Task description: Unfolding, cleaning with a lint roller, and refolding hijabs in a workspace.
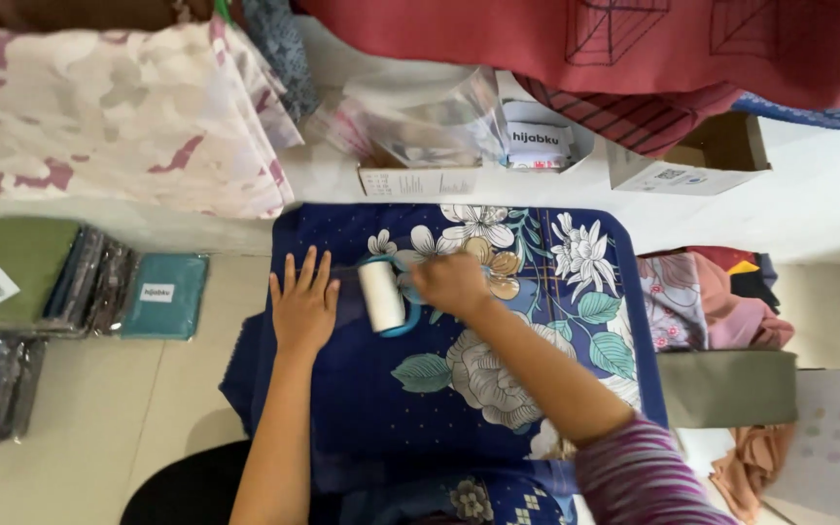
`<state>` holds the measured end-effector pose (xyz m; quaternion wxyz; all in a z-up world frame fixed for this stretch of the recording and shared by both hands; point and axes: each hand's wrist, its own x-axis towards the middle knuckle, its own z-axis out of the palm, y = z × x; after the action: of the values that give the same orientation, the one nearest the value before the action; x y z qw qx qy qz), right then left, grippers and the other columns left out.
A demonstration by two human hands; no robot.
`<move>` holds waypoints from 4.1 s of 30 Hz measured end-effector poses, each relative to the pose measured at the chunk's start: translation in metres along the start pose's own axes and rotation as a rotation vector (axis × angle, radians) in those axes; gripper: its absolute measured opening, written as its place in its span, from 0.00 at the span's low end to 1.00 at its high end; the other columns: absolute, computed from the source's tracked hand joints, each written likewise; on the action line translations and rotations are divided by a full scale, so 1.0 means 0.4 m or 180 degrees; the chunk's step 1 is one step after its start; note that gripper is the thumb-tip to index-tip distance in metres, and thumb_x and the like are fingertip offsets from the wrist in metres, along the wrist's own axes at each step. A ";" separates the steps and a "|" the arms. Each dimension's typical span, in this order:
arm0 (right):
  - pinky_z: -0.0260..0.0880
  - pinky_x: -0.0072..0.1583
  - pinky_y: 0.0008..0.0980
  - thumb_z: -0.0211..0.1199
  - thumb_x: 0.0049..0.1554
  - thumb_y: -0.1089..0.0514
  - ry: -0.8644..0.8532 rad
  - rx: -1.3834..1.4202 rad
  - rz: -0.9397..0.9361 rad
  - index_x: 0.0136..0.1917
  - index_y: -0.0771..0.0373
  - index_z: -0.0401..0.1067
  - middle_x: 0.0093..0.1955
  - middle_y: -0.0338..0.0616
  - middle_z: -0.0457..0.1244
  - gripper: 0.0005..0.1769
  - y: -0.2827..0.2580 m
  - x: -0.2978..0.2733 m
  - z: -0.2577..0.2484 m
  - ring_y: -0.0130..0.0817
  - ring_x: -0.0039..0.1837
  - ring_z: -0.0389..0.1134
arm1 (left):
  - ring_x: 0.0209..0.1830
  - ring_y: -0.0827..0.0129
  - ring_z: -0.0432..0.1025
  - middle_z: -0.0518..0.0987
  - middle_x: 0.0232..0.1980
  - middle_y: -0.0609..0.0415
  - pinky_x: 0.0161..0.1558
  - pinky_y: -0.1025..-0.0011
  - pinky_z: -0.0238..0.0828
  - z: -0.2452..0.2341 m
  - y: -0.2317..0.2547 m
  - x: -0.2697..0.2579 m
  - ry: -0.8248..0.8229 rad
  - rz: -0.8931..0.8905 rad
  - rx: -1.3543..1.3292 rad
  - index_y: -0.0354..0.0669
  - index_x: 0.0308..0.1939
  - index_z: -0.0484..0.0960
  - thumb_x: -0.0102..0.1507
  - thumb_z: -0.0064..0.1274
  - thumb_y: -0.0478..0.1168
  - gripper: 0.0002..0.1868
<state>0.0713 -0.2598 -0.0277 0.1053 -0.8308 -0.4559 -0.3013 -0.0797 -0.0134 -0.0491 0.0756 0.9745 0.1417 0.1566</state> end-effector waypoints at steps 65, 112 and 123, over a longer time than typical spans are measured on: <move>0.63 0.34 0.42 0.59 0.52 0.42 -0.0153 0.0140 0.0264 0.20 0.45 0.66 0.20 0.40 0.62 0.21 -0.019 -0.016 -0.067 0.44 0.25 0.64 | 0.84 0.59 0.41 0.47 0.85 0.59 0.78 0.51 0.31 0.013 -0.005 0.146 -0.0457 -0.0267 -0.0214 0.59 0.82 0.50 0.75 0.18 0.59 0.32; 0.64 0.34 0.40 0.62 0.60 0.44 -0.0830 -0.1305 0.0999 0.31 0.48 0.67 0.21 0.42 0.61 0.18 0.507 -0.690 -0.459 0.49 0.27 0.65 | 0.79 0.48 0.56 0.60 0.81 0.40 0.76 0.54 0.49 -0.051 -0.077 -0.077 0.0169 0.0561 -0.0277 0.35 0.77 0.64 0.76 0.34 0.49 0.29; 0.62 0.39 0.44 0.50 0.61 0.41 0.0272 0.0548 0.0447 0.23 0.43 0.63 0.20 0.34 0.60 0.26 -0.313 -0.104 -0.141 0.37 0.24 0.64 | 0.76 0.43 0.59 0.66 0.77 0.41 0.73 0.52 0.55 -0.106 -0.011 -0.192 0.0387 0.0329 -0.0506 0.38 0.75 0.69 0.74 0.40 0.48 0.27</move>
<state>-0.0710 -0.2438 -0.0203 0.2164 -0.8350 -0.4158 -0.2882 -0.1646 -0.0278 -0.0320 0.1358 0.9602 0.0827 0.2298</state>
